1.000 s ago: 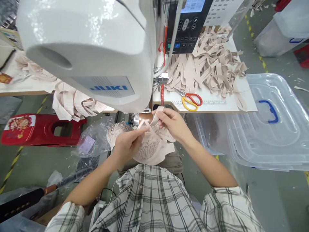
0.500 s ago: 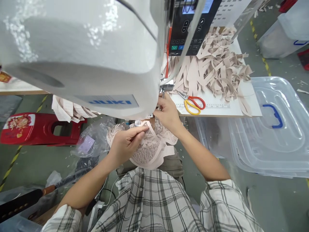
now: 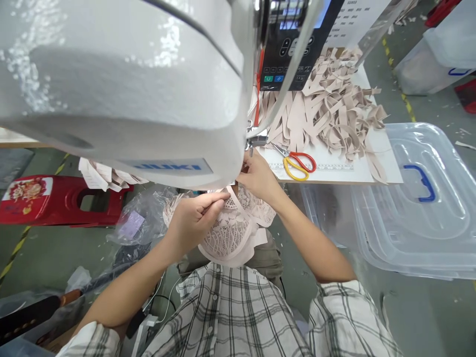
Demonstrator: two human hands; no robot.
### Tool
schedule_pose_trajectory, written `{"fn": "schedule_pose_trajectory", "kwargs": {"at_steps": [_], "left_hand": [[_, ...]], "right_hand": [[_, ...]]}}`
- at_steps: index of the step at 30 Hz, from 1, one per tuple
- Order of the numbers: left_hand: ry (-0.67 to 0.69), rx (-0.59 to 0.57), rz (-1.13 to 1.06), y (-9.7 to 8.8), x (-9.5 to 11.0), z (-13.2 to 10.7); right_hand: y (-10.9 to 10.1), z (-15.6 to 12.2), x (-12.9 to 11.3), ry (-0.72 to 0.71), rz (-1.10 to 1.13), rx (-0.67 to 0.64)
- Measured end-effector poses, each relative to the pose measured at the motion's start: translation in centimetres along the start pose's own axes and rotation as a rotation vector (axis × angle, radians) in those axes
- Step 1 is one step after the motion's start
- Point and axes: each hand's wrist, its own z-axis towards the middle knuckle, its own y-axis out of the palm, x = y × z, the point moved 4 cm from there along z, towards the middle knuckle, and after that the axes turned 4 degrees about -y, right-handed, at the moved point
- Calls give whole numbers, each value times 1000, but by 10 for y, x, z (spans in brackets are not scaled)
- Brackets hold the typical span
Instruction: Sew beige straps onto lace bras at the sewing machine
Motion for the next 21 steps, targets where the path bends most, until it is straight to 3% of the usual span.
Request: {"fn": "schedule_pose_trajectory", "kwargs": {"at_steps": [6, 13, 21], "left_hand": [[-80, -22, 22, -3, -1, 7], [-102, -30, 23, -4, 3, 9], [-84, -43, 51, -5, 5, 8]], "right_hand": [[-5, 3, -4, -123, -224, 16], [-3, 3, -15, -124, -173, -46], [-5, 4, -10, -119, -219, -28]]}}
